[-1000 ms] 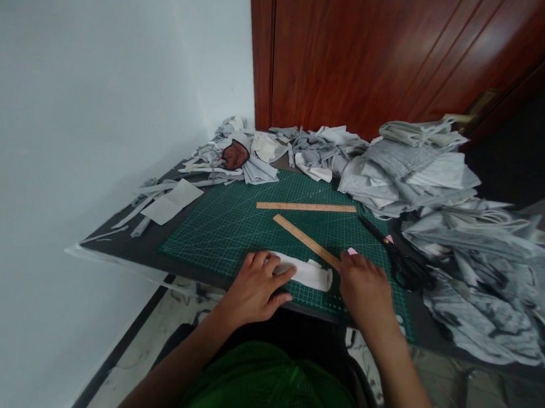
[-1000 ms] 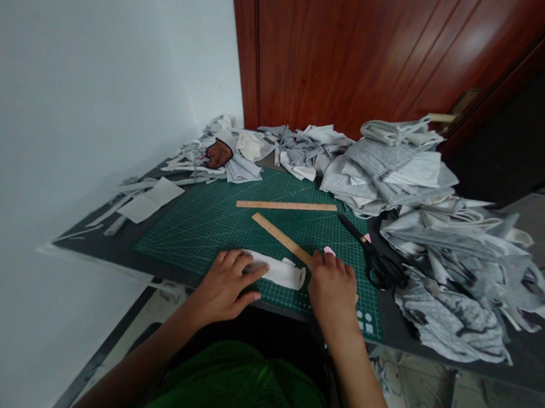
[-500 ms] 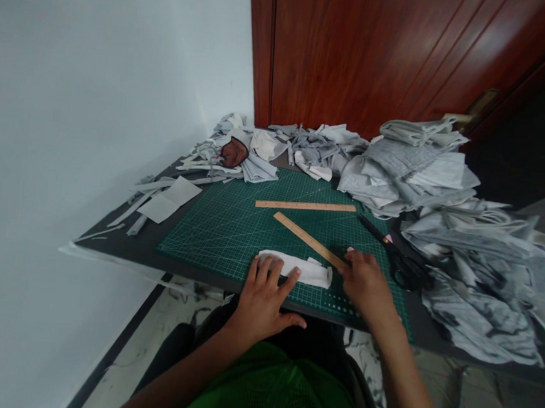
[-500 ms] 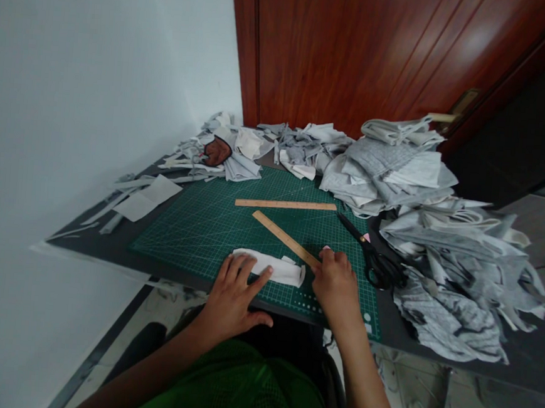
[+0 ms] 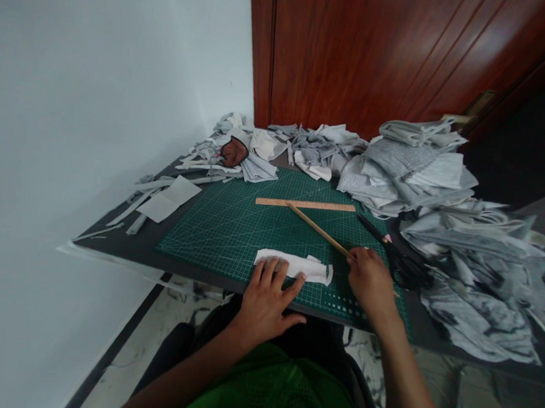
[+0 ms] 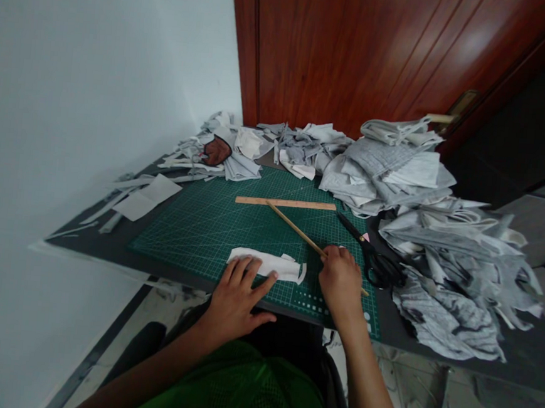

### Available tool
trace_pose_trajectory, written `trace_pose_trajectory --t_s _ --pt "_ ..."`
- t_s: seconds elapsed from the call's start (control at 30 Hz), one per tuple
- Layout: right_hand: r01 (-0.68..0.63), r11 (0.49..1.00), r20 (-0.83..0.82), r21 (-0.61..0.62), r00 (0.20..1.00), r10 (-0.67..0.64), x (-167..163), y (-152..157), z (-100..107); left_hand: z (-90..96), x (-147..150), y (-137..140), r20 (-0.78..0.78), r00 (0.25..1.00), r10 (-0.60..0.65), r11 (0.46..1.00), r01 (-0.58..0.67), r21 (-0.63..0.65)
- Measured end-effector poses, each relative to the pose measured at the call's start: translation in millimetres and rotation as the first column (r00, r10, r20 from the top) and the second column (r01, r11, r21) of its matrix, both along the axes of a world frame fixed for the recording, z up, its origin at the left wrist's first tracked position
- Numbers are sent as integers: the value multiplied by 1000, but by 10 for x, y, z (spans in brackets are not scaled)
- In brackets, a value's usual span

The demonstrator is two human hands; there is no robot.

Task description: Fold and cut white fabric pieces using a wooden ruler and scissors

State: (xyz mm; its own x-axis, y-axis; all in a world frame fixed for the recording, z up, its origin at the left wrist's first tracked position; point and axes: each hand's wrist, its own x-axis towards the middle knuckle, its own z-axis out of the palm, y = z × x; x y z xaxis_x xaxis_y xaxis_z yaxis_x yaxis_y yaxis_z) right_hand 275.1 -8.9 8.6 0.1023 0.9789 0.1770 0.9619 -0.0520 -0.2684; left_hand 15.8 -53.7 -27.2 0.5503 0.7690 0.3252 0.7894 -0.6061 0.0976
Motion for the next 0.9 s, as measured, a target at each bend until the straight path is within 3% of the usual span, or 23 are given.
trace_pose_trajectory --t_s 0.17,0.3,0.57,0.73,0.8,0.9 --pt "-62 998 -215 -6 975 59 -125 -120 175 79 23 -38 9 1000 18 998 -17 -65" --pt "-202 969 -362 -142 922 139 -284 -150 191 85 19 -37 37 999 10 997 -7 -77" --pt "-258 930 -341 -260 926 161 -249 -64 94 81 11 -36 30 1000 8 996 -6 -84" --pt "-137 903 -86 -408 990 111 -166 -149 170 116 5 -37 67 998 1 994 7 -105" --pt "-86 909 -17 -408 996 87 -124 -191 216 117 13 -40 80 997 1 994 8 -112" --pt "-123 932 -66 -341 992 106 -123 -177 243 106 51 -45 89 996 14 994 -4 -113"
